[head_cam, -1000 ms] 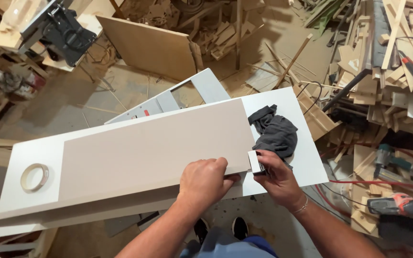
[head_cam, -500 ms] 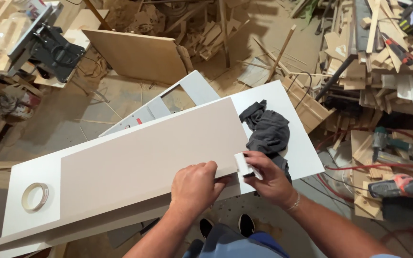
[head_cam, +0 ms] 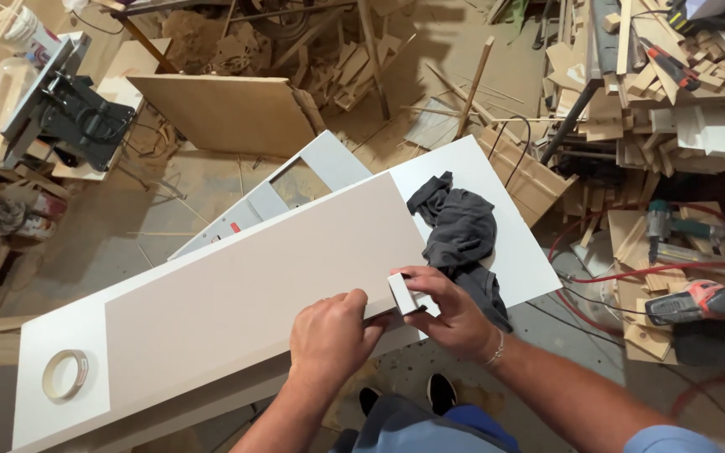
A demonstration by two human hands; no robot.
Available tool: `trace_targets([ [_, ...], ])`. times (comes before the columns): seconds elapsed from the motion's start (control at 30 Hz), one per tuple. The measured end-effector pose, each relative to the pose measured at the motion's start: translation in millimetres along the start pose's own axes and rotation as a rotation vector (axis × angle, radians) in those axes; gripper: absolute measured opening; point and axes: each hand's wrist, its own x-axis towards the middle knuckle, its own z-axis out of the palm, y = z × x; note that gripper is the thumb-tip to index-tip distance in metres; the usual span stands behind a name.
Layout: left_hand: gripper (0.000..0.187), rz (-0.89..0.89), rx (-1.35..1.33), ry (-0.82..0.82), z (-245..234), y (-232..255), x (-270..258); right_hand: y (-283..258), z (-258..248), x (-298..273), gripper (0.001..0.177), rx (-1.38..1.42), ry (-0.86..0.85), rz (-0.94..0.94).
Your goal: Cleaning a wooden board with a cloth and sanding its edges with a sanding block
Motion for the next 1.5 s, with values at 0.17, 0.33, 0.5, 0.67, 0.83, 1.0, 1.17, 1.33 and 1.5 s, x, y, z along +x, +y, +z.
trace_targets([
  [0.17,0.044,-0.007,0.004,-0.001,0,1,0,38,6,-35,0.046,0.004,0.064,0.196],
  [0.33,0.046,-0.021,0.006,-0.004,2,0,2,29,12,-28,0.042,0.074,0.132,0.219],
  [0.5,0.046,-0.004,-0.014,0.02,2,0,2,45,11,-45,0.045,0.03,0.134,0.199],
  [0.67,0.038,0.026,-0.061,0.058,-6,-1,-4,34,11,-26,0.047,0.054,0.135,0.066],
  [0.83,0.03,0.07,-0.062,0.133,-4,0,-1,53,7,-43,0.053,0.078,0.138,0.058],
  [1.0,0.042,0.013,-0.066,0.019,-5,2,2,17,11,-16,0.042,-0.001,0.119,0.028],
  [1.17,0.041,0.019,-0.073,0.024,-6,3,2,48,5,-44,0.046,-0.029,0.124,0.191],
  [1.33,0.038,0.016,-0.064,0.01,-6,3,2,28,7,-29,0.043,0.0,0.104,-0.01],
  [1.5,0.032,0.171,-0.131,0.193,-2,-3,-5,58,-18,-75,0.048,-0.308,0.028,0.524],
])
